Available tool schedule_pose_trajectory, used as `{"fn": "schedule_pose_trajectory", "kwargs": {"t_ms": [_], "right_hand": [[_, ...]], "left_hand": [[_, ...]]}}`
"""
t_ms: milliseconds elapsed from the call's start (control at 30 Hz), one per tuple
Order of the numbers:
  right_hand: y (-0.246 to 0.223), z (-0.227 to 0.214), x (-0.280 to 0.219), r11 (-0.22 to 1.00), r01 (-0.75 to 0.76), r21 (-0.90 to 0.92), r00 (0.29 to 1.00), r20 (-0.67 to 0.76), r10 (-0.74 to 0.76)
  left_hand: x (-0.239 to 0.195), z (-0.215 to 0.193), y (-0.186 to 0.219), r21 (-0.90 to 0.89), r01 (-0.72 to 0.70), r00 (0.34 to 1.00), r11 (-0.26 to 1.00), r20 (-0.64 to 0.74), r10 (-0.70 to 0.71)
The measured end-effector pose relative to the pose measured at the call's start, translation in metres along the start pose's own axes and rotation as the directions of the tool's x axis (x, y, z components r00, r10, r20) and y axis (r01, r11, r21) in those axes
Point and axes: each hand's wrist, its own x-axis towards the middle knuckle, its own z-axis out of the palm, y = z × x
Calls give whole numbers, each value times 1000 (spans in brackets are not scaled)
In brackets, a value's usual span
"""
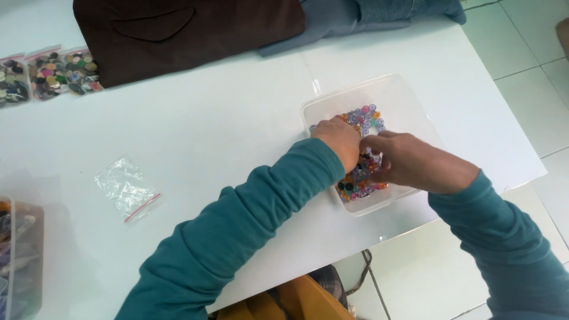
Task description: Bagging small colorful beads from a container into resealable plastic bags
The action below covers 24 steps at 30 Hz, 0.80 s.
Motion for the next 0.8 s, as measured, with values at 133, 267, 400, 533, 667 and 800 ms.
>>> {"fn": "schedule_pose_trajectory", "kwargs": {"t_ms": [133,267,400,533,667,800], "right_hand": [[0,-12,18,992,-81,-98,994,-84,72],[11,-6,35,994,92,-57,990,-100,-97],[19,-3,29,991,120,-67,977,-170,-130],[13,-9,12,995,85,43,996,4,-85],[19,-8,-5,992,-77,-96,995,52,82],[17,7,7,937,-257,-236,955,85,283]], "left_hand": [[1,7,2,232,-19,997,973,-72,37],[16,16,13,242,59,987,968,-161,-19],[35,40,14,283,96,925,954,-380,19],[-15,0,1,-53,-88,980,995,-186,76],[-50,-12,8,17,-243,964,970,-109,244],[-23,14,27,239,155,981,959,-155,-120]]}}
